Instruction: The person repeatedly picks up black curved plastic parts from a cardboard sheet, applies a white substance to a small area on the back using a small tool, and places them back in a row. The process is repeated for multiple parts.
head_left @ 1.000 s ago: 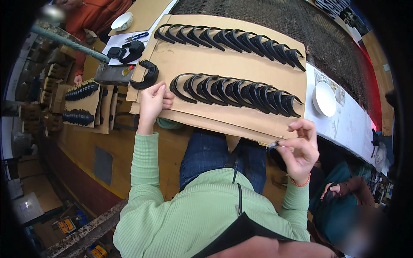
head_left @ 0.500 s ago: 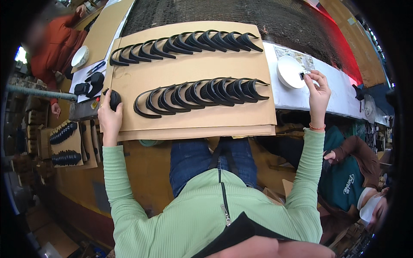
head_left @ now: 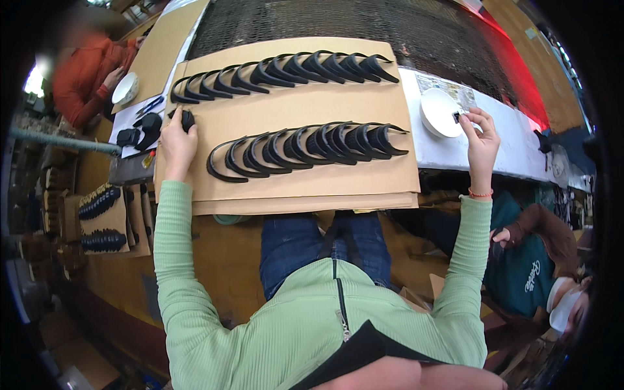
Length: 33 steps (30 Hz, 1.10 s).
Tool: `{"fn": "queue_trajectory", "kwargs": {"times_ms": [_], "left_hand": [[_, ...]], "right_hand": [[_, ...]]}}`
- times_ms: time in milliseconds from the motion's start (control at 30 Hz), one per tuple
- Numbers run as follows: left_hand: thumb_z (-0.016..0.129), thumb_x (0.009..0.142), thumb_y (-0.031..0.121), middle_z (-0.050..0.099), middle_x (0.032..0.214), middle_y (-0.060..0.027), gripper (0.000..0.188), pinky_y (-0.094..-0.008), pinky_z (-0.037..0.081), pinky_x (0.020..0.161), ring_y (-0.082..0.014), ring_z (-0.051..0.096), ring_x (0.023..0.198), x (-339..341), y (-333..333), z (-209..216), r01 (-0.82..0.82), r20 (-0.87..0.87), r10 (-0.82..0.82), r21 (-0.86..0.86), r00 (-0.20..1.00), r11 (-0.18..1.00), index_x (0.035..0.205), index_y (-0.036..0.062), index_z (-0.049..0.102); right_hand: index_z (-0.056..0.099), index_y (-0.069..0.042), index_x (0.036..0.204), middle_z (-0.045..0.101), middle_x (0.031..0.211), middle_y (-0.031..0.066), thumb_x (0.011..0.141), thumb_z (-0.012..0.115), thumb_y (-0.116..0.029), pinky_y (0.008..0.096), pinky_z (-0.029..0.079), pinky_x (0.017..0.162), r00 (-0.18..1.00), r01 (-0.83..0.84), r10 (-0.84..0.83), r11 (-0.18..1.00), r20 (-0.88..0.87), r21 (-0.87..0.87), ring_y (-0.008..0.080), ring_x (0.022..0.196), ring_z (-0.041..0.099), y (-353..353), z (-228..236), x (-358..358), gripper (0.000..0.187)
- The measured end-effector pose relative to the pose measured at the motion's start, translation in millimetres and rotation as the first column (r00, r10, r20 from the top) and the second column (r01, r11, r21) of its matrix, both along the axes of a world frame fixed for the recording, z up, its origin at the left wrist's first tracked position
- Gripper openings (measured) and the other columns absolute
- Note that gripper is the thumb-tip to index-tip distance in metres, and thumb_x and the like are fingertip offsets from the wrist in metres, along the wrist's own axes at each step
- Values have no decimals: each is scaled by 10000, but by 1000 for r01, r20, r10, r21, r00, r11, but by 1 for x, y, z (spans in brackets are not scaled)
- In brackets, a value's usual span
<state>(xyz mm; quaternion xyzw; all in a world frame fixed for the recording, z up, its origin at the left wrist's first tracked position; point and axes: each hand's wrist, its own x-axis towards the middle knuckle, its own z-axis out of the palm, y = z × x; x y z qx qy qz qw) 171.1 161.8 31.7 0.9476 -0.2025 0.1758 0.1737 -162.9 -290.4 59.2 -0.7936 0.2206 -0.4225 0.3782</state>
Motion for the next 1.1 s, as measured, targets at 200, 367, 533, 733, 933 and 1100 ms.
{"fn": "queue_trajectory", "kwargs": {"times_ms": [200,367,533,733,933,1100], "left_hand": [[625,860,302,649,987,-252,531,-394,485,838,-340,643,963,18,11,-11,24,-97,-39,-153,995,988,1296,24,505],[595,884,215,665,776,-185,431,-347,490,709,-239,667,741,35,21,-4,-121,-266,92,-94,960,988,1264,19,541],[633,853,141,635,697,-97,415,-283,479,657,-134,596,647,31,22,6,-75,-98,63,-133,993,988,1249,36,566],[582,899,20,661,1041,-97,307,-250,491,793,-92,615,872,14,32,35,135,48,-143,-699,989,702,1205,4,595],[578,911,26,633,1084,-102,400,-275,528,829,-154,623,962,-55,39,75,56,-93,-298,-889,950,454,1293,-31,476],[513,909,-14,490,1311,-147,434,-448,402,1051,-239,504,1201,-116,21,83,-111,-151,-710,-989,688,102,1328,-48,403]], "right_hand": [[709,-54,803,622,1055,110,730,751,-180,333,463,791,976,117,-151,972,-159,-203,228,978,586,-35,-3,-4,152],[726,-120,738,576,1185,124,681,759,-199,443,332,970,858,72,-281,894,-430,-442,310,1176,449,-47,-17,11,103],[738,-138,703,491,1331,166,663,764,-162,551,193,1042,741,28,-383,838,-552,-544,368,1322,287,-46,-31,29,53],[738,-128,692,442,1391,177,664,744,-130,623,108,1056,697,-6,-380,845,-609,-535,387,1369,206,-48,-35,38,29],[736,-134,693,495,1344,146,662,734,-142,620,127,1049,744,49,-427,802,-515,-595,359,1357,249,-51,-33,37,32],[737,-72,767,578,1223,144,706,754,-157,457,308,1027,942,289,-312,941,-125,-174,295,1205,471,-50,-22,31,106]]}}
